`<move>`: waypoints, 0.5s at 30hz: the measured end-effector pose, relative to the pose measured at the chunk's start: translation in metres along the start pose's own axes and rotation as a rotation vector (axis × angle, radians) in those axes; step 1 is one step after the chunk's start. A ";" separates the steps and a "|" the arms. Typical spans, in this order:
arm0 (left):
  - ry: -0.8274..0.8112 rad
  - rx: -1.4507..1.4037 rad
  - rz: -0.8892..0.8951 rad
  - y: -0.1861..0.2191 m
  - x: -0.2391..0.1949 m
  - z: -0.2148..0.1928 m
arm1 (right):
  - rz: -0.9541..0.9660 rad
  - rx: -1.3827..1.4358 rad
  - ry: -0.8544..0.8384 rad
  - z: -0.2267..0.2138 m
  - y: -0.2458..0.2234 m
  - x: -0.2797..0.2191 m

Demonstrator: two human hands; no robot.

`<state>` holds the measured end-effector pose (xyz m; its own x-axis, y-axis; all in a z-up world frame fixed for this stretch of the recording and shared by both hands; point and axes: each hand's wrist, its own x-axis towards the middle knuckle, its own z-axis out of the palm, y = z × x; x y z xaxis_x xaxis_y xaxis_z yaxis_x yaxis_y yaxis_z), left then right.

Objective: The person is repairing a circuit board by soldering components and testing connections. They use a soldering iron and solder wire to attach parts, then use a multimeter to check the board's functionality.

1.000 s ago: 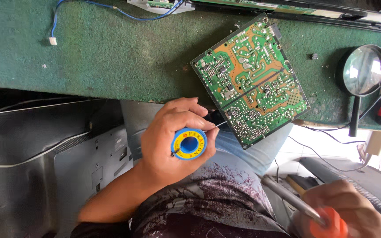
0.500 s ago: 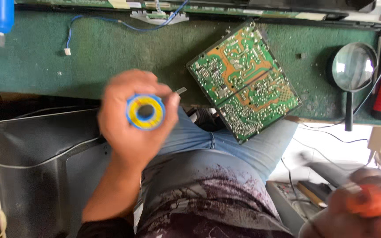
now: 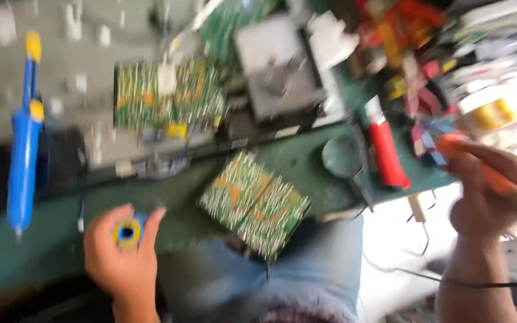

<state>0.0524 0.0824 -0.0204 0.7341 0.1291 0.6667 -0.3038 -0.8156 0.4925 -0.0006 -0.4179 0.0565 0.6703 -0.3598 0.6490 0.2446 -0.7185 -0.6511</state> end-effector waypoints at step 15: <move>0.052 0.321 -0.278 -0.077 -0.040 0.060 | -0.441 -0.835 -0.793 0.189 0.139 0.290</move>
<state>0.0825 0.1061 -0.1186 0.7272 0.3904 0.5645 0.1118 -0.8789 0.4638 0.3603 -0.5098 0.0802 0.9550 0.2611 0.1410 0.2302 -0.9518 0.2027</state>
